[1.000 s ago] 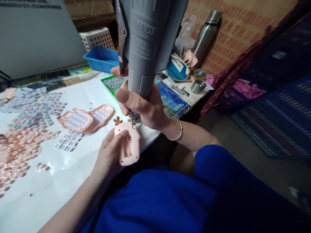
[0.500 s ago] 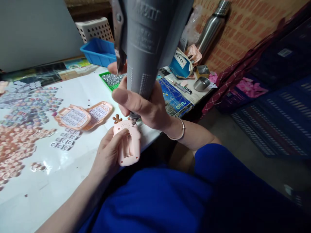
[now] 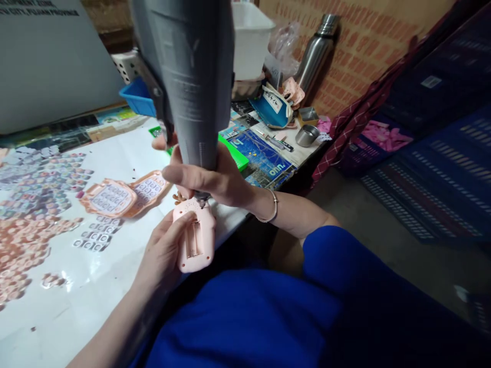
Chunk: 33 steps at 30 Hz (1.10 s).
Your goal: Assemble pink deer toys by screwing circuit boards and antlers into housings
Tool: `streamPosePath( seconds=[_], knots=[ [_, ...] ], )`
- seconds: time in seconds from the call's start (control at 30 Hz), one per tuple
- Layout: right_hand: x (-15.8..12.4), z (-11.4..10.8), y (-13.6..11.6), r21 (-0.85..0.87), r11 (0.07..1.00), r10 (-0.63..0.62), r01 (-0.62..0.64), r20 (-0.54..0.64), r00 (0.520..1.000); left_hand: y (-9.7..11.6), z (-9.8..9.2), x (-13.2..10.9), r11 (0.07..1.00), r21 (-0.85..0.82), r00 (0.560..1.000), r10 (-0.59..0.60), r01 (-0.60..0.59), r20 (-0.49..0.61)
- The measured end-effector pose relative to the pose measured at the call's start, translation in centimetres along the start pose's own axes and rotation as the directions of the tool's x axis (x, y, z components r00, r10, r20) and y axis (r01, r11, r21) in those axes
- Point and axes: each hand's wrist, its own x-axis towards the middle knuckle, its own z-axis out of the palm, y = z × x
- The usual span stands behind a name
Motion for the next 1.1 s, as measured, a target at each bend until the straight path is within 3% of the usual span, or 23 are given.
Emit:
streamPosePath(
  seconds=[0.1, 0.17, 0.27, 0.43, 0.6, 0.83, 1.0, 1.1],
  knots=[
    [1.3, -2.1, 0.4, 0.11, 0.988, -0.119, 0.111, 0.07, 0.99, 0.1, 0.1, -0.1, 0.999, 0.021, 1.0, -0.029, 0.029, -0.006],
    [2.6, -3.8, 1.3, 0.002, 0.981, -0.191, 0.193, -0.123, 0.974, 0.0, 0.3, -0.2, 0.999, 0.001, 0.999, -0.036, 0.037, -0.017],
    [4.5, -6.1, 3.2, -0.207, 0.967, -0.217, 0.149, -0.357, 0.909, 0.1, 0.7, -0.5, 0.998, -0.039, 0.998, -0.052, 0.05, -0.032],
    [6.0, -8.2, 5.5, -0.273, 0.951, -0.257, 0.147, -0.426, 0.868, 0.3, 1.3, -0.8, 0.998, -0.041, 0.996, -0.05, 0.047, -0.071],
    [6.1, -8.5, 6.3, -0.299, 0.951, -0.209, 0.081, -0.429, 0.879, 0.4, 0.8, -0.5, 0.997, -0.032, 0.996, -0.067, 0.065, -0.061],
    [6.2, -8.6, 6.8, -0.287, 0.954, -0.206, 0.086, -0.423, 0.882, 0.1, 0.5, -0.7, 0.995, -0.075, 0.996, -0.066, 0.061, -0.065],
    [6.2, -7.9, 5.2, -0.31, 0.943, -0.254, 0.123, -0.43, 0.867, 0.0, 0.5, -1.3, 0.995, -0.076, 0.997, -0.068, 0.065, -0.041],
    [5.9, -6.2, 3.2, -0.273, 0.947, -0.279, 0.173, -0.423, 0.862, -0.2, 0.3, -1.3, 0.995, -0.083, 0.998, -0.058, 0.055, -0.026]
  ],
)
